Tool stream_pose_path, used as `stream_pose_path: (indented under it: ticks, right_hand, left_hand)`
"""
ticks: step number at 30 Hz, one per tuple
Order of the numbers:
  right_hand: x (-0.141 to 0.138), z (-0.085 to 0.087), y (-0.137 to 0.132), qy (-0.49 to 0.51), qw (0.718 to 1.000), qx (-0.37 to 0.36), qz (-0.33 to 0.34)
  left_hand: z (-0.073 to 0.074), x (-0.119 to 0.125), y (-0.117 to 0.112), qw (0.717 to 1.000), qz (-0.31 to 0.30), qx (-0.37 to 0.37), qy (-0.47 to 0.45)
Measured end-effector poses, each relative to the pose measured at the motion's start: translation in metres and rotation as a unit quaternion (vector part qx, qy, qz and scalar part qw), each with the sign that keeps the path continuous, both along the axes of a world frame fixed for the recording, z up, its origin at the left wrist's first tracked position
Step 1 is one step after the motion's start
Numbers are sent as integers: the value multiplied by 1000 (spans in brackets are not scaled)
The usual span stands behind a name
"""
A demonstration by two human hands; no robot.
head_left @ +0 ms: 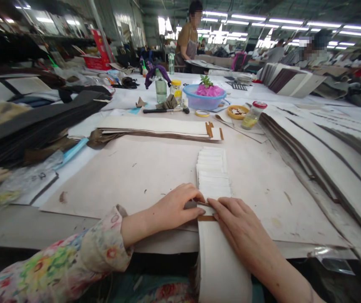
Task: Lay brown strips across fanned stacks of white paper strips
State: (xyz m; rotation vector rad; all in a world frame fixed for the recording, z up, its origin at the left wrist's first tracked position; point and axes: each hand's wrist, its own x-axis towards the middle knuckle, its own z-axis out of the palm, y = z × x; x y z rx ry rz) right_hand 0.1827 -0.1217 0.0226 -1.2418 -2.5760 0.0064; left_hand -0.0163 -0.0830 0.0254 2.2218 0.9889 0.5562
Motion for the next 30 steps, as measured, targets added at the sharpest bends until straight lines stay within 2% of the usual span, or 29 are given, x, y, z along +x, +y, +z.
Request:
stream_pose_path:
  ticks: [4,11,15,18,20,23,27,30]
  right_hand:
    - [-3,1,1,-3,1000,-4,1]
    - [-2,-1,1,-18,1000,8,18]
    - [-2,0,0,0,1000,12,17]
    - [-4,2,0,12,1000,2,7]
    - [-5,3,0,15,1000,-10,0]
    - [-6,3,0,27,1000,-7,1]
    - [-7,-1,-3,40,998,38,-6]
    - [-10,-4,-6,40,997,58,-24]
  left_hand:
    - [-2,1,0,999,-19,39,26]
    - [-2,-5,-8,983,-47,127,124]
    - [-13,-19,-17,975,-78,157,137]
    - [-20,-28,-24,971,-74,165,154]
    - [-20,-31,-25,976,-66,144,152]
    - [-10,-31,-19,989,-62,73,110]
    - [0,-24,1,997,39,-50,53]
    - [-3,-14,18,988,93,-114,44]
